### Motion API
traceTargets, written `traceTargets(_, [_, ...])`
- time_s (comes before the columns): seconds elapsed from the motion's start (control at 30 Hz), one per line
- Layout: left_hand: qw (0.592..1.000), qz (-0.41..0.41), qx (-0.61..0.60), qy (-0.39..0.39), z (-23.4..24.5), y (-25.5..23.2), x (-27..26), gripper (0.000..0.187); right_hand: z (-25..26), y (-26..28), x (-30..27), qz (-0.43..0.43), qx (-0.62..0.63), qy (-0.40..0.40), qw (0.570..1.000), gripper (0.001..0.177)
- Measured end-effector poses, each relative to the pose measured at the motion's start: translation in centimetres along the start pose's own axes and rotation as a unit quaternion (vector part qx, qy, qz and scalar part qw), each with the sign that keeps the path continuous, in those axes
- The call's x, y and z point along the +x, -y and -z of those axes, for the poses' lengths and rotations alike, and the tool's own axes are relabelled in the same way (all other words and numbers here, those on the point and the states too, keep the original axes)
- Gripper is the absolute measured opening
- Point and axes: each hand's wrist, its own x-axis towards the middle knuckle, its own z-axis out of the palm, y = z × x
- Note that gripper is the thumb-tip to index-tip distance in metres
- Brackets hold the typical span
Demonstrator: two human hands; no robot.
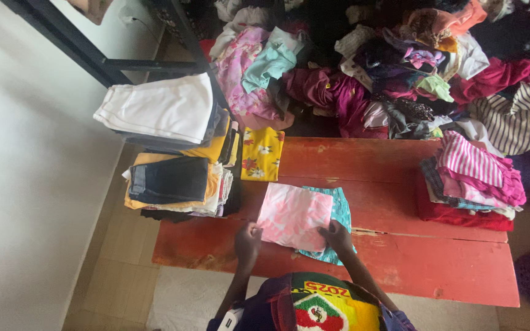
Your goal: The person folds multiple pieces of clothing including a yellow shirt, a pair of blue patterned shorts, and several shirts, placing each one into a stack on a shelf.
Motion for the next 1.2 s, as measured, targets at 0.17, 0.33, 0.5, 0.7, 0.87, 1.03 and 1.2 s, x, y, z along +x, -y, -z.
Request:
traceTargets(0.17, [0.999,0.026,0.029,-0.006,0.6,1.5,1.5,0.016,0.0,0.1,-0.1,-0.028,0.026,0.016,0.999,0.040])
traceTargets(0.33, [0.967,-0.216,0.083,-0.108,-0.8,-2.4,1.5,0.033,0.0,0.5,0.2,-0.019,0.126,0.027,0.992,0.043])
traceTargets(0.5, [0.923,-0.378,0.072,0.011,-3.8,-6.1,1.7,0.060,-0.8,0.9,0.7,0.012,0.089,-0.042,0.995,0.040])
traceTargets(0.7, [0.902,-0.376,0.208,0.039,-5.9,-5.1,2.9,0.066,-0.1,0.7,1.2,-0.009,0.106,-0.029,0.994,0.038])
traceTargets(0.87, [0.897,-0.365,0.244,0.055,-5.9,-4.3,3.2,0.065,-0.2,1.9,0.4,0.009,0.016,-0.101,0.995,0.043])
traceTargets(1.03, [0.902,-0.342,0.260,0.052,-6.3,-4.8,3.1,0.065,-0.3,5.8,-3.2,0.325,-0.214,-0.197,0.900,0.049])
traceTargets(1.2, [0.899,-0.369,0.235,0.031,-6.6,-5.7,2.3,0.065,-1.9,8.7,-3.7,0.344,-0.397,-0.063,0.849,0.068])
